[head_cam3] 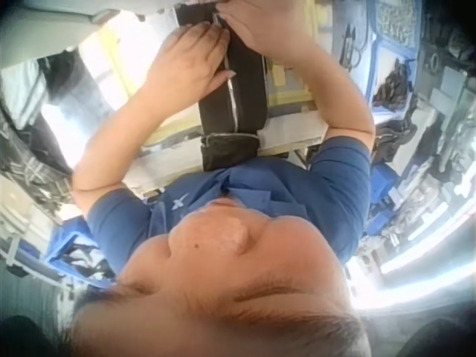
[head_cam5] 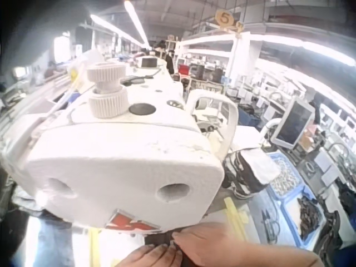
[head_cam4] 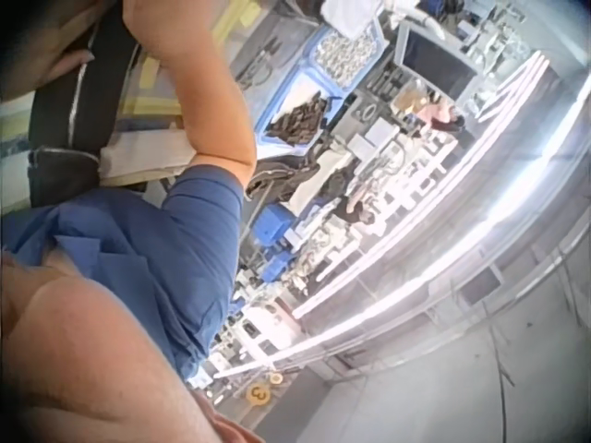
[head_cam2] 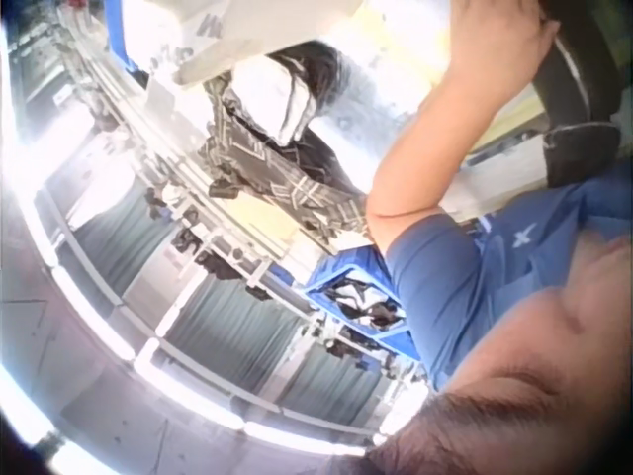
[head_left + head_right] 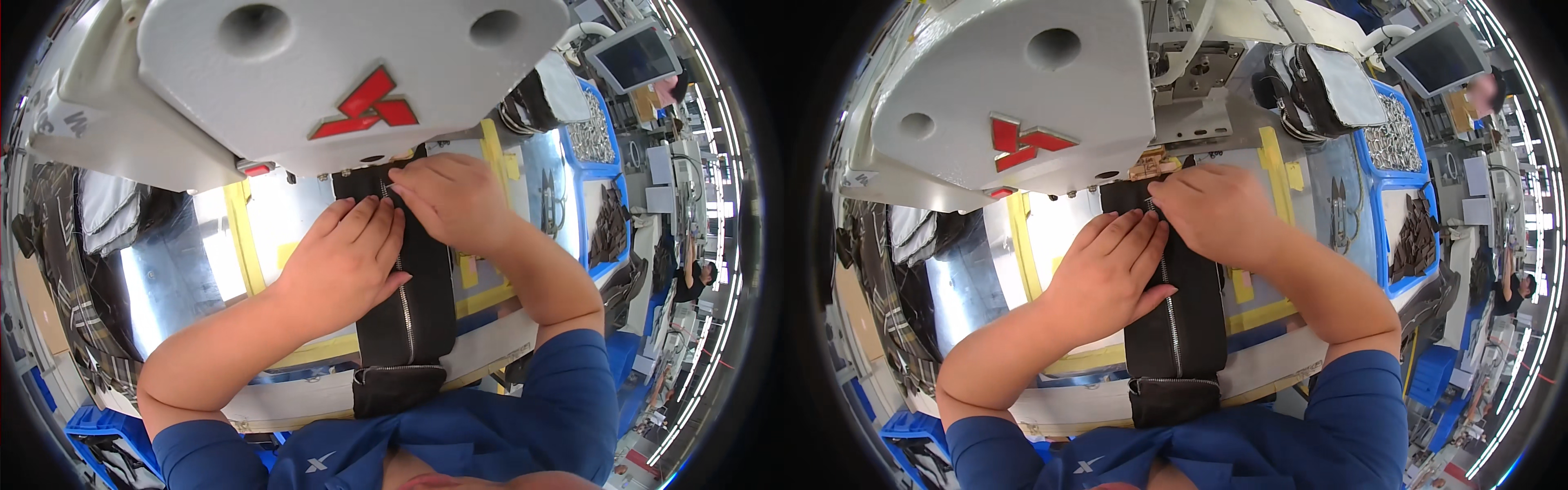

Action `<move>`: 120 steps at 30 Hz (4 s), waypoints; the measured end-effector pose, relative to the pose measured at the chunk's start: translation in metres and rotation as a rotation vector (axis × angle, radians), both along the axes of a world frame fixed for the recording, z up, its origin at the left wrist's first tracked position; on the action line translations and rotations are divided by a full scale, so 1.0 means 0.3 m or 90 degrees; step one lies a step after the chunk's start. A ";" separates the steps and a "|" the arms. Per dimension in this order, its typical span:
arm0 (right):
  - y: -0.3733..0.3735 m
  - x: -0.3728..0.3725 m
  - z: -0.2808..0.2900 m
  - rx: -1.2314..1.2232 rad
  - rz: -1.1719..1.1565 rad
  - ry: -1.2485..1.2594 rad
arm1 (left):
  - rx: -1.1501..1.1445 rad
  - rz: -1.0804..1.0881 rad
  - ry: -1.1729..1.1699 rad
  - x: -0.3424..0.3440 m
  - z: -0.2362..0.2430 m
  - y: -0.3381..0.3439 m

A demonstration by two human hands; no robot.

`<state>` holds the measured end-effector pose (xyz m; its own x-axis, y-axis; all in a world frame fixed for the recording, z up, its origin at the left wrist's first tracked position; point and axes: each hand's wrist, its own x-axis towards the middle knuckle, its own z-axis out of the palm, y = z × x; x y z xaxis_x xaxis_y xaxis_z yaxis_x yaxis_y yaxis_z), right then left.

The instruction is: The person sews zippers onto small fabric pouches using an industrial sewing machine. They repeatedly align the zipper, stitch along its length, and then flip the pouch to attach a plaid fabric piece to the zipper's top. The finished pouches are stacked on the table.

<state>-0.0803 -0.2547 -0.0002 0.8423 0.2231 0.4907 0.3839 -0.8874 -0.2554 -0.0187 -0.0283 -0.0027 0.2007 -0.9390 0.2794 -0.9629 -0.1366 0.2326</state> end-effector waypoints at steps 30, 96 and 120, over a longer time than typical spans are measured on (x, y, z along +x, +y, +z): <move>-0.014 0.009 0.020 -0.044 0.045 0.105 | -0.063 0.071 0.024 0.027 -0.008 -0.002; 0.053 0.069 0.056 0.024 0.053 0.266 | 0.148 0.165 0.014 0.063 0.088 0.032; -0.536 -0.220 0.220 0.209 -0.573 -0.026 | 0.040 0.062 -0.013 0.026 -0.004 0.009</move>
<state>-0.1464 -0.4154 0.0657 0.6121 -0.6528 0.4463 -0.3924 -0.7408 -0.5452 -0.0109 -0.0257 -0.0041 0.2862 -0.9311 0.2261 -0.9489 -0.2427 0.2016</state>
